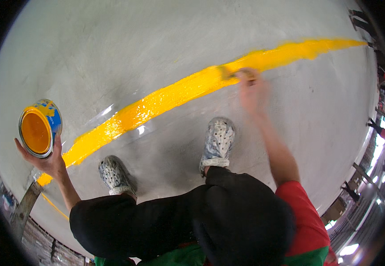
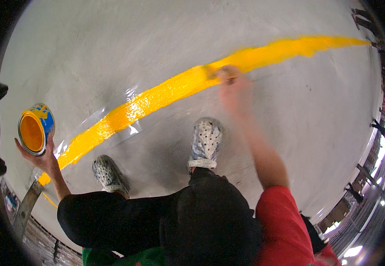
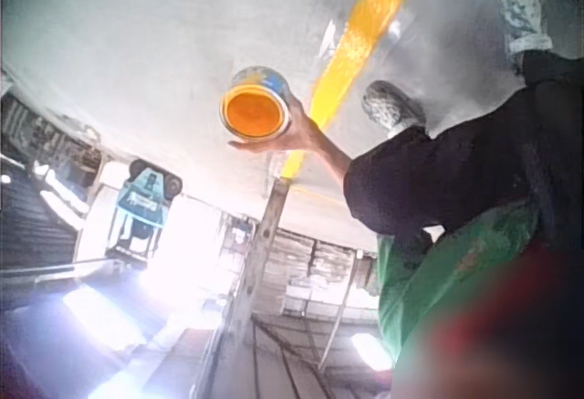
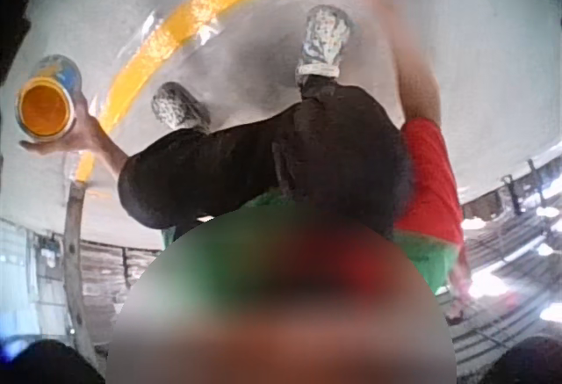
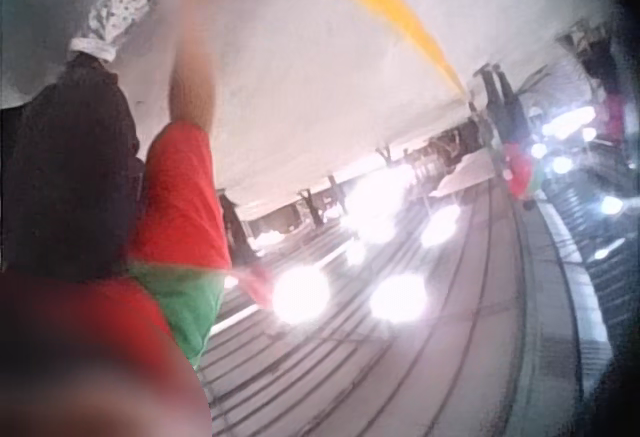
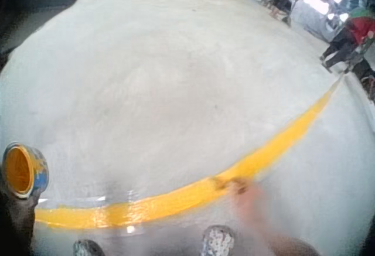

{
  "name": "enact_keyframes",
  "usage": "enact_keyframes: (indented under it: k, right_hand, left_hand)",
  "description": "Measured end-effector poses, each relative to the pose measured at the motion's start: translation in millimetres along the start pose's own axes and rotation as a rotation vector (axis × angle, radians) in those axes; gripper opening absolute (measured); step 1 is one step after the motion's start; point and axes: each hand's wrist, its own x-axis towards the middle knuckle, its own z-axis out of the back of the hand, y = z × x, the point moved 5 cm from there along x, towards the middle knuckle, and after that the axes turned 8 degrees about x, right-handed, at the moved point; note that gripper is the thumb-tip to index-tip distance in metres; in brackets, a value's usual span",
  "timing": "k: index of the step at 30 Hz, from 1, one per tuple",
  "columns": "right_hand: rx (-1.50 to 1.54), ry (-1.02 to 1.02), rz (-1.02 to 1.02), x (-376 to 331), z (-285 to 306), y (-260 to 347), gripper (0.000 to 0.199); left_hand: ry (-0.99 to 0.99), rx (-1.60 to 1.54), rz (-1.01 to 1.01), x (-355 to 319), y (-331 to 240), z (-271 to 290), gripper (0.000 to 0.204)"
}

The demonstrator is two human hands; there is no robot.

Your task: The person paints a straight yellow line on a concrete floor using a paintbrush and a small paint can. They repeatedly dip the brush into the can and apply paint along a pre-marked strip, occasionally refilling the can from a coworker's container.

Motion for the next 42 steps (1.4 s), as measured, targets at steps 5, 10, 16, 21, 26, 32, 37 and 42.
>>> enact_keyframes:
  k: [5, 10, 16, 21, 26, 32, 37, 42]
  right_hand:
    - [-0.449, -0.459, 0.391, 70.4, 116.9, -64.7, 0.026]
    - [-0.544, -0.030, 0.330, 15.1, 32.3, -26.3, 0.027]
    - [0.365, 0.135, 0.441, -65.9, -53.0, 56.0, 0.017]
    - [0.075, -0.163, -0.083, 33.3, 59.2, -71.1, 0.026]
    - [-0.550, -0.519, 0.344, 95.8, 152.2, -89.6, 0.026]
    - [-0.253, -0.082, 0.382, -9.7, 30.1, -9.6, 0.021]
    - [0.400, -0.096, 0.178, -44.2, 31.9, 65.3, 0.018]
    - [0.677, 0.001, 0.291, -38.3, 117.9, 153.7, 0.017]
  left_hand:
    - [0.034, 0.080, 0.062, 6.8, -46.7, 25.0, 0.114]
    - [0.090, 0.139, -0.090, 5.4, -95.2, 7.3, 0.117]
    - [0.108, 0.074, -0.257, 9.7, -133.6, -57.6, 0.122]
    - [0.165, -0.121, -0.231, 8.5, -161.0, -90.0, 0.122]
    - [0.213, -0.186, -0.269, -1.1, -175.2, -108.3, 0.123]
    - [0.334, -0.291, -0.259, -22.5, -179.3, -129.8, 0.125]
    - [0.429, -0.488, -0.416, -42.3, -183.4, -155.1, 0.129]
    - [0.553, -0.786, -0.318, -58.7, -223.0, -168.8, 0.124]
